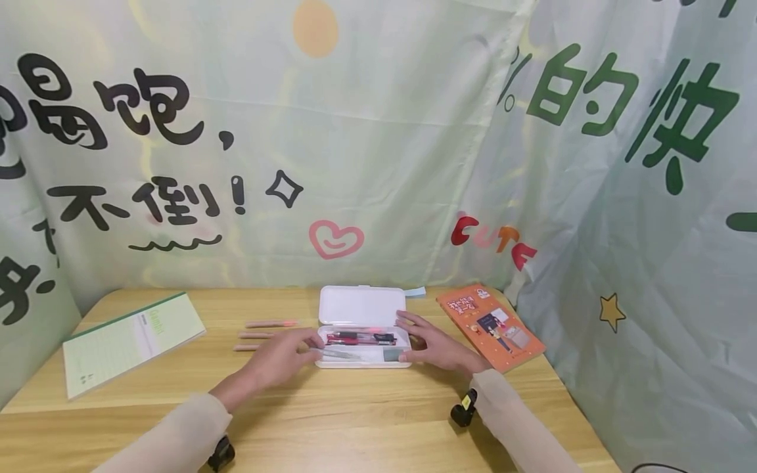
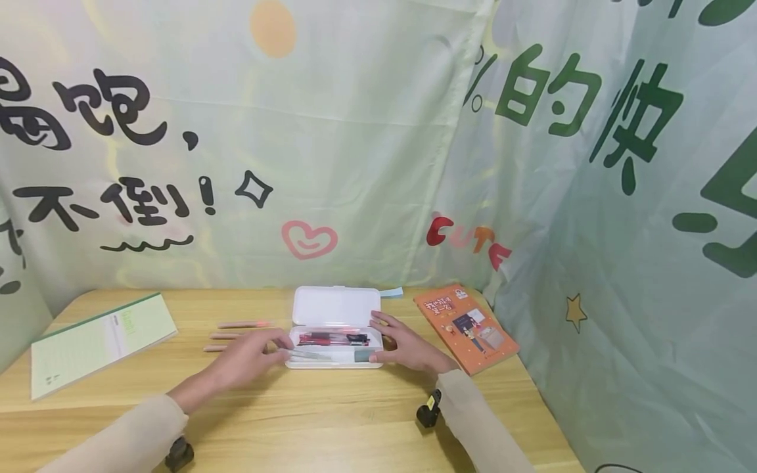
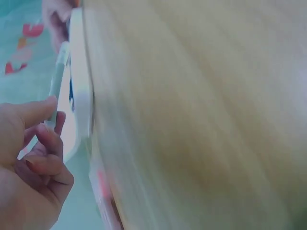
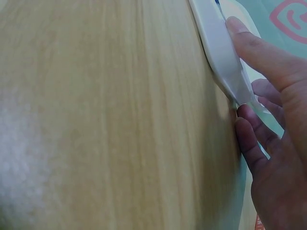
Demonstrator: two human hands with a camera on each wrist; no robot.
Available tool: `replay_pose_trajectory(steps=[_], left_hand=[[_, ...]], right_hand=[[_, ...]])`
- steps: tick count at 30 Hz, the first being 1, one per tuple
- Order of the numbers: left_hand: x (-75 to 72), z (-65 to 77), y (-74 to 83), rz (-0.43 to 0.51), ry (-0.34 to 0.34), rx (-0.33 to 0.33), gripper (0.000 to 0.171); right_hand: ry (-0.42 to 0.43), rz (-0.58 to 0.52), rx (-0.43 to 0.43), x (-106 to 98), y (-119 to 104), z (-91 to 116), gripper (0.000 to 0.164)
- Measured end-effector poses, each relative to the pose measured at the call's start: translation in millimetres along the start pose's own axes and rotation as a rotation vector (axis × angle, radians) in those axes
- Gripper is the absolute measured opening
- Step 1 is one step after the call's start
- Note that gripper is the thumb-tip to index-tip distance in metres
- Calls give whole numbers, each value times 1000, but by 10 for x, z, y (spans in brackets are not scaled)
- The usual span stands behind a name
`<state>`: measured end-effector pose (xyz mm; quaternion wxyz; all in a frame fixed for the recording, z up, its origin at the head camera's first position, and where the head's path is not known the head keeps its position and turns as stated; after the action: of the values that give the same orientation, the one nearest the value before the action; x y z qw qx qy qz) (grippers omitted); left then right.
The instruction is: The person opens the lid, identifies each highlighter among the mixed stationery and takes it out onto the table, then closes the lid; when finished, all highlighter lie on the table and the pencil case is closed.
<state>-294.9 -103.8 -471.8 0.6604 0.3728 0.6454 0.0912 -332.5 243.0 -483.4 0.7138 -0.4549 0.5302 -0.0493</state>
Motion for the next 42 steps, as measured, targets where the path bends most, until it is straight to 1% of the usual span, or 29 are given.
replay_pose_trajectory(steps=[2,4,9,14,16,21,24,30,34,38,42], left_hand=[[-99,25,-81,54,2,-16,6],[-212,58,-178,86,23,-25,5],[-459,172,-444,129,49,-58,8],[-606,318,-659,74,36,-88,9],[-652,388,-738,45,41,-85,9],[-690,520,-870,49,28,-27,10],[-678,552,-906,55,15,-25,10],[-647,575,-959,30,4,-45,11],[-640,592,-983,-13,0,-35,9],[-652,594,-1010,-56,22,-16,10],[-657,587,-1043,-62,26,-12,11]], right_hand=[[-1,4,-1,6,4,1,82],[0,2,-3,11,12,-4,81],[3,-12,6,6,1,-1,81],[0,-9,5,6,0,-3,81],[-2,-7,2,13,13,-9,81],[-5,-5,11,10,17,-13,81],[-8,-5,17,-4,2,-10,82],[-10,1,9,0,18,-18,82],[-11,3,7,2,17,-23,82],[-9,1,13,2,21,-30,82],[-9,9,17,0,21,-26,82]])
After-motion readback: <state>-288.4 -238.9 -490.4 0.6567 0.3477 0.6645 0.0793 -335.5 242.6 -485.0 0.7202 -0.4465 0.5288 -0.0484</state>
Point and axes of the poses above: each hand's wrist, its own z-axis away from the middle knuckle, its own x-axis out of the palm, y = z × x, the point moved 4 cm from there along -z, towards the middle knuckle, and after that the axes turned 3 degrees about -z, right-handed, at the moved point
